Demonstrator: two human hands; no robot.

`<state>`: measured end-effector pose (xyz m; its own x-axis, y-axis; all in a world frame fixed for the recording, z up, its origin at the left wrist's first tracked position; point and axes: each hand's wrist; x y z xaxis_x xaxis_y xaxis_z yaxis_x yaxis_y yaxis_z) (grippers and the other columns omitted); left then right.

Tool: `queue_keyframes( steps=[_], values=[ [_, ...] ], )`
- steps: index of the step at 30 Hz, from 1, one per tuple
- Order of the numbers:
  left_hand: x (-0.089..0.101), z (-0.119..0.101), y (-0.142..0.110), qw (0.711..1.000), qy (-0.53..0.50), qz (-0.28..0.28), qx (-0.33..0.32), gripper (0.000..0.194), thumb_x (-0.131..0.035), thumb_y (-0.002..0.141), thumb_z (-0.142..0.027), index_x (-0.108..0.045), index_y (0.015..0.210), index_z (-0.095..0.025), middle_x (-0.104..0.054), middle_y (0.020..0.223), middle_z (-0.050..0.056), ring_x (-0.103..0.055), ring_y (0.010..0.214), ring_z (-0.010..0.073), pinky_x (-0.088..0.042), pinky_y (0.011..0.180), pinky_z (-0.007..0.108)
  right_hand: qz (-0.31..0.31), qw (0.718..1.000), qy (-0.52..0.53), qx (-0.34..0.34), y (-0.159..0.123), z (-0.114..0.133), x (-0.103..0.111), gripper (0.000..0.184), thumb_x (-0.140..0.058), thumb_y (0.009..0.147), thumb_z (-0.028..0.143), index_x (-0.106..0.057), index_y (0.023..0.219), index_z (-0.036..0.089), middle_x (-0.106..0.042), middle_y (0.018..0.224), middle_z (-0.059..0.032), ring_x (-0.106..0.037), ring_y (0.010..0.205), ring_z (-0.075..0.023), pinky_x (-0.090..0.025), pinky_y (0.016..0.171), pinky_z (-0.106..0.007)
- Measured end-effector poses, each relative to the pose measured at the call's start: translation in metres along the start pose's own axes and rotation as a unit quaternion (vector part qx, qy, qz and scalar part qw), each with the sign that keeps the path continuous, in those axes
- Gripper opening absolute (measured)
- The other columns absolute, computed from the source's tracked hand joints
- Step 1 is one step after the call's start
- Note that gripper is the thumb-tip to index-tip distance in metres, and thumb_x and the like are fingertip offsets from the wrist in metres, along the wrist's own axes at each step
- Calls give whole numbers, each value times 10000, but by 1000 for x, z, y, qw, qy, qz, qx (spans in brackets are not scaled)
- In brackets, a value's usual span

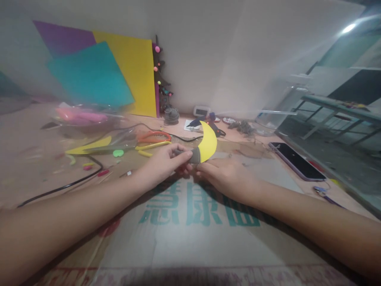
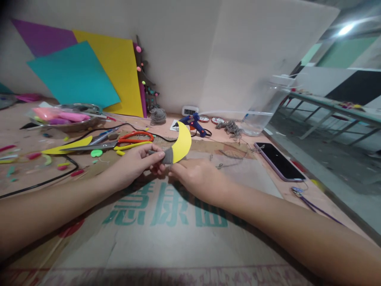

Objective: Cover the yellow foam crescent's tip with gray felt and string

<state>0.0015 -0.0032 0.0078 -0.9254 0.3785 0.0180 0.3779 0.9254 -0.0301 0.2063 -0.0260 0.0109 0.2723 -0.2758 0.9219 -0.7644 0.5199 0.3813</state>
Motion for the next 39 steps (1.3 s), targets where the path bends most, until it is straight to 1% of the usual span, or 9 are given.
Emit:
queue_keyframes(
  steps=[4,7,11,15,21,26,29,34,39],
  values=[
    [-2,-2,-2,999,0,-29,24,243,-652,811,-366,-504,844,-176,-648,651,-27,-598,523,100,-481,513,210,-23,994,-89,51,-1,3,6,302,-428,985,272,-616,780,157,-633,713,-53,-543,663,-167,-356,599,-299],
    [-2,-3,-3,999,29,-39,18,226,-649,809,-345,-497,823,-178,-644,637,-27,-593,527,103,-464,496,198,-40,991,-110,67,-2,5,15,249,-453,971,241,-639,828,158,-652,770,-73,-557,740,-192,-375,659,-325],
    [-1,-2,-5,995,92,-14,-22,216,-631,819,-342,-496,777,-179,-624,589,-35,-559,495,93,-405,455,173,-74,996,-45,0,-1,7,25,219,-459,974,258,-655,919,175,-671,750,-49,-576,696,-166,-378,626,-293],
    [0,2,-6,992,117,13,-47,201,-609,839,-350,-502,797,-186,-612,562,-41,-562,499,100,-407,466,179,-79,993,3,-83,2,6,28,197,-506,958,302,-650,873,197,-660,681,-3,-565,608,-125,-354,567,-251],
    [-1,5,-5,987,147,24,-63,206,-601,851,-361,-508,799,-185,-616,575,-37,-569,518,101,-413,483,180,-59,997,-5,-59,3,1,31,181,-510,953,285,-650,883,195,-669,783,-22,-591,711,-140,-381,619,-254],
    [0,8,-6,980,173,62,-72,211,-592,858,-391,-557,833,-184,-620,596,-28,-569,504,104,-381,449,178,-76,994,-47,-68,4,-2,32,220,-493,963,307,-655,861,198,-655,727,-19,-573,667,-141,-369,601,-266],
    [1,9,-6,980,171,75,-71,226,-590,861,-408,-571,851,-183,-617,598,-27,-564,495,101,-366,435,176,-81,991,-64,-82,6,-3,35,207,-502,956,294,-660,851,212,-665,718,-15,-591,671,-144,-379,602,-264],
    [2,9,-5,981,158,80,-75,237,-601,858,-416,-573,848,-180,-616,595,-29,-553,522,98,-388,467,176,-78,988,-103,-81,6,-6,44,218,-477,961,273,-666,875,206,-694,833,-43,-634,756,-167,-407,620,-272],
    [2,5,-4,995,71,55,-32,250,-629,838,-403,-521,847,-178,-626,609,-31,-576,534,103,-431,505,190,-87,989,-106,-57,7,-5,49,202,-510,950,327,-649,896,190,-694,853,-64,-640,786,-193,-439,659,-298]
  ],
)
Point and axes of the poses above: each hand's wrist, its own y-axis towards the middle knuckle, its own x-axis out of the back of the hand, z = x × y
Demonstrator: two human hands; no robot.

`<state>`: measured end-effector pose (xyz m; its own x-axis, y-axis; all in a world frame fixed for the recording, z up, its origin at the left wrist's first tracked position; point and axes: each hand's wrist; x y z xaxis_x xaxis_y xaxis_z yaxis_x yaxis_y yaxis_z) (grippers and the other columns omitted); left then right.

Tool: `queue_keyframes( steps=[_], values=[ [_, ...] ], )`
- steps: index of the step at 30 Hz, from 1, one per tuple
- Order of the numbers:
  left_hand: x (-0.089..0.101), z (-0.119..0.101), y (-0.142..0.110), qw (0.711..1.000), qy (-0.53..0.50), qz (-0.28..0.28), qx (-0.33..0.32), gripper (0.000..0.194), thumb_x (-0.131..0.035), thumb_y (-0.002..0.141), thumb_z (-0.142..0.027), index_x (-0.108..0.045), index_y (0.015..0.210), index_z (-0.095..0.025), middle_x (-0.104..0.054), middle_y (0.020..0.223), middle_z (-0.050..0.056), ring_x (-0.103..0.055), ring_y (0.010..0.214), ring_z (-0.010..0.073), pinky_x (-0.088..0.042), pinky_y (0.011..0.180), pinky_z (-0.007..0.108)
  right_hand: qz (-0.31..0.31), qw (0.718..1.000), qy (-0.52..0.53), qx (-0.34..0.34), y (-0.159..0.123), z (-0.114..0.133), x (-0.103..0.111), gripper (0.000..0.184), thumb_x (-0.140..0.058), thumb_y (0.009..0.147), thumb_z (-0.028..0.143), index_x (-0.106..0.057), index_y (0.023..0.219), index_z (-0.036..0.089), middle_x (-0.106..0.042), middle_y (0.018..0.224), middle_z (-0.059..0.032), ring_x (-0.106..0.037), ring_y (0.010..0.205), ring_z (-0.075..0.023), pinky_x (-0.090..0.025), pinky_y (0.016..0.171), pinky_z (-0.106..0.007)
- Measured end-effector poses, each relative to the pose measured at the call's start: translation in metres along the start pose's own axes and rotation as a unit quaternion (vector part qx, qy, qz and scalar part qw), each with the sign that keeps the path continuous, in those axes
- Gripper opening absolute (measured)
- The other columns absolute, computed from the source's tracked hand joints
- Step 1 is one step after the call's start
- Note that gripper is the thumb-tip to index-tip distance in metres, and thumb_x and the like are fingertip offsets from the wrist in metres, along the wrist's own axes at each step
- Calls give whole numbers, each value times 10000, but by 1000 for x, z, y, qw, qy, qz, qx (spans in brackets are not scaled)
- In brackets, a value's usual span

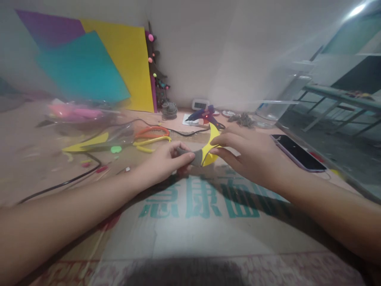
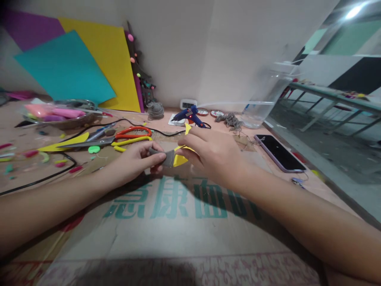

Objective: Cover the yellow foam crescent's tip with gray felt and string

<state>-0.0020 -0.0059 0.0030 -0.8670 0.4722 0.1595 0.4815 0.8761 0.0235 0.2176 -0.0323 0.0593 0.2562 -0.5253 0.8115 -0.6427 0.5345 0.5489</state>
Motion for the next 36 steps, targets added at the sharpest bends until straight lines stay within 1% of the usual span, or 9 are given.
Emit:
queue_keyframes(
  steps=[5,8,12,15,17,19,24,30,36],
  values=[
    [0,-3,2,996,-61,-68,21,261,-656,815,-393,-519,871,-179,-673,701,-15,-608,557,107,-488,559,225,-68,994,86,-13,-1,3,-2,206,-567,909,382,-587,837,190,-664,822,-76,-614,835,-219,-449,728,-341],
    [0,-4,2,994,-67,-90,1,248,-653,816,-377,-510,839,-176,-664,678,-19,-591,549,99,-486,551,217,-56,977,179,-99,-3,4,-11,244,-568,899,351,-522,712,200,-597,686,-26,-555,666,-167,-427,623,-301],
    [0,-5,1,992,-69,-103,-6,217,-643,826,-341,-510,848,-171,-670,669,-14,-578,553,86,-468,531,184,78,896,338,-276,-4,7,-29,229,-611,860,377,-624,968,176,-637,707,-7,-560,549,-136,-435,522,-269],
    [-1,-5,2,992,-69,-107,-4,208,-634,834,-336,-512,857,-169,-684,695,-2,-598,578,89,-482,552,187,134,840,428,-305,-6,10,-39,260,-583,874,329,-637,1071,168,-664,704,-4,-583,505,-130,-446,482,-253],
    [-1,-5,2,992,-70,-108,-5,210,-635,834,-337,-511,849,-168,-687,700,0,-608,587,92,-490,560,191,126,860,417,-266,-9,13,-43,188,-537,906,284,-676,969,173,-682,715,-8,-614,563,-131,-462,533,-248],
    [-2,-5,2,992,-72,-105,7,217,-642,828,-336,-502,844,-171,-684,690,-4,-607,567,92,-484,537,189,108,903,366,-194,-12,14,-45,195,-510,931,251,-694,928,187,-710,773,-12,-642,667,-135,-469,620,-248],
    [-3,-5,0,995,-48,-78,26,230,-635,833,-356,-479,839,-187,-666,669,-21,-604,542,102,-409,444,161,61,967,244,-49,-16,14,-45,200,-510,950,250,-692,1023,209,-733,876,-24,-647,760,-141,-449,674,-249],
    [-4,-4,-2,996,53,-66,-17,159,-596,848,-296,-492,806,-184,-587,592,-54,-537,513,85,-404,477,177,76,986,143,27,-11,16,-21,202,-503,951,245,-685,935,160,-690,835,-59,-607,768,-169,-418,667,-278],
    [-2,-1,-4,985,155,-39,-60,123,-591,851,-310,-575,844,-188,-579,628,-47,-542,571,105,-397,520,207,126,990,50,43,-3,10,3,184,-505,943,226,-679,909,179,-612,844,-52,-541,739,-165,-356,619,-283]
  ],
)
Point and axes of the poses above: each hand's wrist, its own y-axis towards the middle knuckle, its own x-axis out of the back of the hand, z = x × y
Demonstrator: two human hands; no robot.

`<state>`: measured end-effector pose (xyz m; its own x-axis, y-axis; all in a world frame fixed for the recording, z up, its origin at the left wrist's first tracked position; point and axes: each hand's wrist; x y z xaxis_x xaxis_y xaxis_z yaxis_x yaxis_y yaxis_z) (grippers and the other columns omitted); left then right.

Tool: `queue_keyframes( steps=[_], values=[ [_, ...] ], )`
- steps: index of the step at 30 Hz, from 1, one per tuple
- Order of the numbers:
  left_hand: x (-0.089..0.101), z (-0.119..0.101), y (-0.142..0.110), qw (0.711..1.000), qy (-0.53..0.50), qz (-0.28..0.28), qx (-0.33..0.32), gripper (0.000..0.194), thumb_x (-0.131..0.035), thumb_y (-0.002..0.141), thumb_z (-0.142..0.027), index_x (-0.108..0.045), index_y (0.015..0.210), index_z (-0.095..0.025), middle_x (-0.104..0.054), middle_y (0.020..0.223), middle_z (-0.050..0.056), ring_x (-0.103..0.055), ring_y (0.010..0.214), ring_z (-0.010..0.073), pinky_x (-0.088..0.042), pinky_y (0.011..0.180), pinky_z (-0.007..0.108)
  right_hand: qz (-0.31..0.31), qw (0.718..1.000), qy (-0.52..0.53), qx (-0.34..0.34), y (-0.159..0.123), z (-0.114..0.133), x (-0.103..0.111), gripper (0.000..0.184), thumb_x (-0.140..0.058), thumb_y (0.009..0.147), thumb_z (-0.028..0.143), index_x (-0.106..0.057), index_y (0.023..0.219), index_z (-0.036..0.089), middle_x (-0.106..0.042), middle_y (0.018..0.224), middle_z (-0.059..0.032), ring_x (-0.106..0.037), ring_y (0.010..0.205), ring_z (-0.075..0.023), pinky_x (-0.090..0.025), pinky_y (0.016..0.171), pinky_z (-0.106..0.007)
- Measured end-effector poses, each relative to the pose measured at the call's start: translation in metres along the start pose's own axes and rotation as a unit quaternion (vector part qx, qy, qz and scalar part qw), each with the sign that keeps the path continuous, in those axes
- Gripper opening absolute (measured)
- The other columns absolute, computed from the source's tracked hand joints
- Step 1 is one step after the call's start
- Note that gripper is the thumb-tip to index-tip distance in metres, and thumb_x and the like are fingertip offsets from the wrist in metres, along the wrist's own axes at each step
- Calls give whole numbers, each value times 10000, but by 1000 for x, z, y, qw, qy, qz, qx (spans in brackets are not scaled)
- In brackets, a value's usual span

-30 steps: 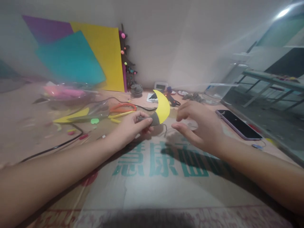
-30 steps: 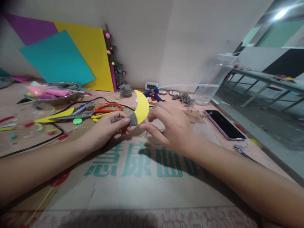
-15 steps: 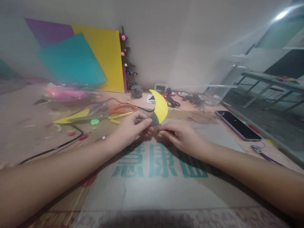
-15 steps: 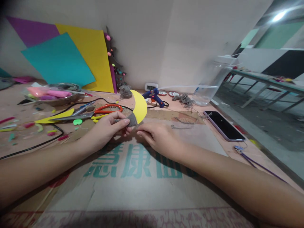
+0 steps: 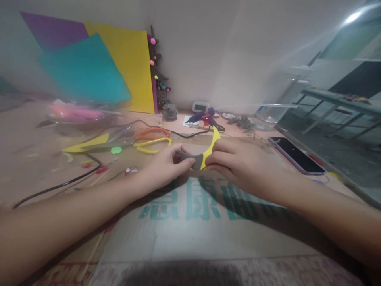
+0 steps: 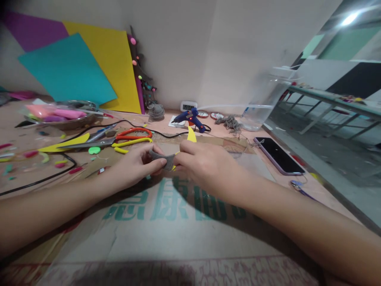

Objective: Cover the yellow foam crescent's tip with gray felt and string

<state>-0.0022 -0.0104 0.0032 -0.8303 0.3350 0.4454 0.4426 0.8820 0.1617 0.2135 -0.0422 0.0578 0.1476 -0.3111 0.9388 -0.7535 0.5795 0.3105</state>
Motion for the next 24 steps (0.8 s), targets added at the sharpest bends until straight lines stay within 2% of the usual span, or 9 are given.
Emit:
queue_keyframes(
  steps=[8,12,20,24],
  values=[
    [-2,3,0,997,-52,55,13,148,-588,851,-339,-576,851,-192,-568,590,-53,-528,511,102,-370,470,199,-45,996,-73,-16,2,-10,4,213,-482,945,217,-681,881,176,-604,819,-68,-538,716,-170,-343,582,-285],
    [-1,0,2,995,-75,60,12,123,-593,837,-308,-577,821,-188,-563,581,-48,-510,504,102,-359,473,201,-62,994,-81,-32,1,-13,3,228,-468,949,223,-680,876,182,-616,838,-72,-564,736,-178,-364,590,-297],
    [0,0,2,993,-91,71,14,121,-600,827,-309,-577,821,-190,-560,573,-46,-504,502,108,-347,469,205,-50,994,-95,-37,1,-17,-1,212,-486,939,216,-685,873,187,-619,846,-66,-567,736,-178,-346,579,-298],
    [0,-2,3,990,-131,46,38,145,-605,825,-305,-524,796,-188,-561,553,-49,-515,495,105,-371,476,201,-79,993,-84,-36,2,-18,4,225,-475,943,209,-684,862,188,-636,836,-74,-574,757,-190,-374,616,-307]
  ],
)
Point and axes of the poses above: each hand's wrist, its own y-axis towards the middle knuckle, its own x-axis out of the back of the hand, z = x × y
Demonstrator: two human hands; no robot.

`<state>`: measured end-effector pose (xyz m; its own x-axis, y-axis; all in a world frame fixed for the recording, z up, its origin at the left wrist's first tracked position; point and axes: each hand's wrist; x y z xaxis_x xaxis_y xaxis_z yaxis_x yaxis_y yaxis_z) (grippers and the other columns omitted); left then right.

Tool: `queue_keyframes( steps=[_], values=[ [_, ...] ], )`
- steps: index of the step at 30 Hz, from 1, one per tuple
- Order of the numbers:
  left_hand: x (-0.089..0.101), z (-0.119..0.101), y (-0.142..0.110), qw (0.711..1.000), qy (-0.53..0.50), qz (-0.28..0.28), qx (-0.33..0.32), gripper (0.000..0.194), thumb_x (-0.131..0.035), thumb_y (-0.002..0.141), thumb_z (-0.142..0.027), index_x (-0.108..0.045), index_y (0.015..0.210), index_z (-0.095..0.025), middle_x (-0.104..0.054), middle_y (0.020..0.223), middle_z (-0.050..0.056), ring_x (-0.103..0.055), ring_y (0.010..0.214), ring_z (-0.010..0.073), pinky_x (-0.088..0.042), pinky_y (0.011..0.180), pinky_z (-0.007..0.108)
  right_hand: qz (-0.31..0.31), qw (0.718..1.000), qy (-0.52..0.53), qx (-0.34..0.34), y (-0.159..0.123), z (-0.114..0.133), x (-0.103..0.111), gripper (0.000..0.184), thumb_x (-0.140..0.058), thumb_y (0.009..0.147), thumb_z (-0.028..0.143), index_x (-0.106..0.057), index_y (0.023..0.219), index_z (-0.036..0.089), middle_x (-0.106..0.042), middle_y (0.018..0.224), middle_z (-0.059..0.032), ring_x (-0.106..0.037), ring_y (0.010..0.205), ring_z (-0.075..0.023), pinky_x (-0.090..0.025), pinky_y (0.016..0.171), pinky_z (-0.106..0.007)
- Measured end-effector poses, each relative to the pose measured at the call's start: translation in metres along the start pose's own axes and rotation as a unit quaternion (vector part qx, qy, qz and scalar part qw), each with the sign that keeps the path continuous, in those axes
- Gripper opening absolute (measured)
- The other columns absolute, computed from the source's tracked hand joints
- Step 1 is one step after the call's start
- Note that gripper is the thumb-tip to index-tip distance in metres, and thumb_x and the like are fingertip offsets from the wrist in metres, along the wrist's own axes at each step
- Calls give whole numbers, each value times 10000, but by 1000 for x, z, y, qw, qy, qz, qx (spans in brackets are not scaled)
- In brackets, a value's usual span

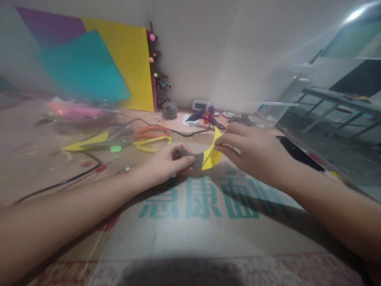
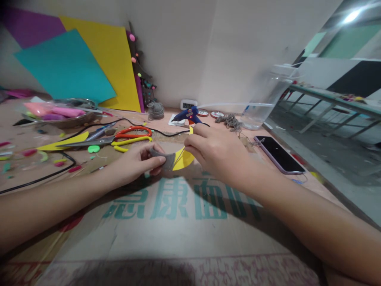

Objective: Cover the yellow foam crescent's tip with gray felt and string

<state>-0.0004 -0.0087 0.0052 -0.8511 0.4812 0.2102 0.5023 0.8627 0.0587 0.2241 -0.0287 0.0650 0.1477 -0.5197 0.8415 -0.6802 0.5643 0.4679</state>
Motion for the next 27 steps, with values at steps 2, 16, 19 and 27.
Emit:
queue_keyframes(
  steps=[2,16,19,27],
  values=[
    [0,-2,1,998,-44,-34,27,159,-614,815,-287,-491,795,-188,-594,582,-41,-543,502,104,-411,493,203,-6,999,34,-18,0,0,7,200,-495,940,231,-680,870,201,-654,853,-70,-581,769,-191,-383,625,-307],
    [0,-5,1,987,-142,-57,43,201,-639,820,-290,-471,850,-185,-711,726,11,-662,586,128,-488,553,220,74,839,470,-263,-2,16,-35,305,-591,883,387,-494,1112,210,-635,1107,-69,-577,528,-83,-460,456,-253],
    [0,-3,1,989,-135,-50,31,209,-642,813,-290,-466,852,-186,-715,731,21,-671,601,139,-491,563,233,27,796,544,-263,-5,17,-48,433,-581,890,323,-405,1278,246,-559,1242,-91,-608,588,-87,-521,481,-260],
    [0,0,2,991,-124,-38,34,195,-623,819,-277,-453,859,-188,-720,751,28,-680,630,140,-499,587,233,24,832,496,-246,-5,15,-43,227,-581,880,283,-631,1082,194,-671,928,-50,-632,645,-133,-531,572,-279]
  ],
)
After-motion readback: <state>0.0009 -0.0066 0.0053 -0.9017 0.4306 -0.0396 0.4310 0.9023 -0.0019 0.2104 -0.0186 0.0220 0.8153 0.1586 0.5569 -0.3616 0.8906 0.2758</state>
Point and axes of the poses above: each hand's wrist, its own y-axis towards the middle knuckle, its own x-axis out of the back of the hand, z = x × y
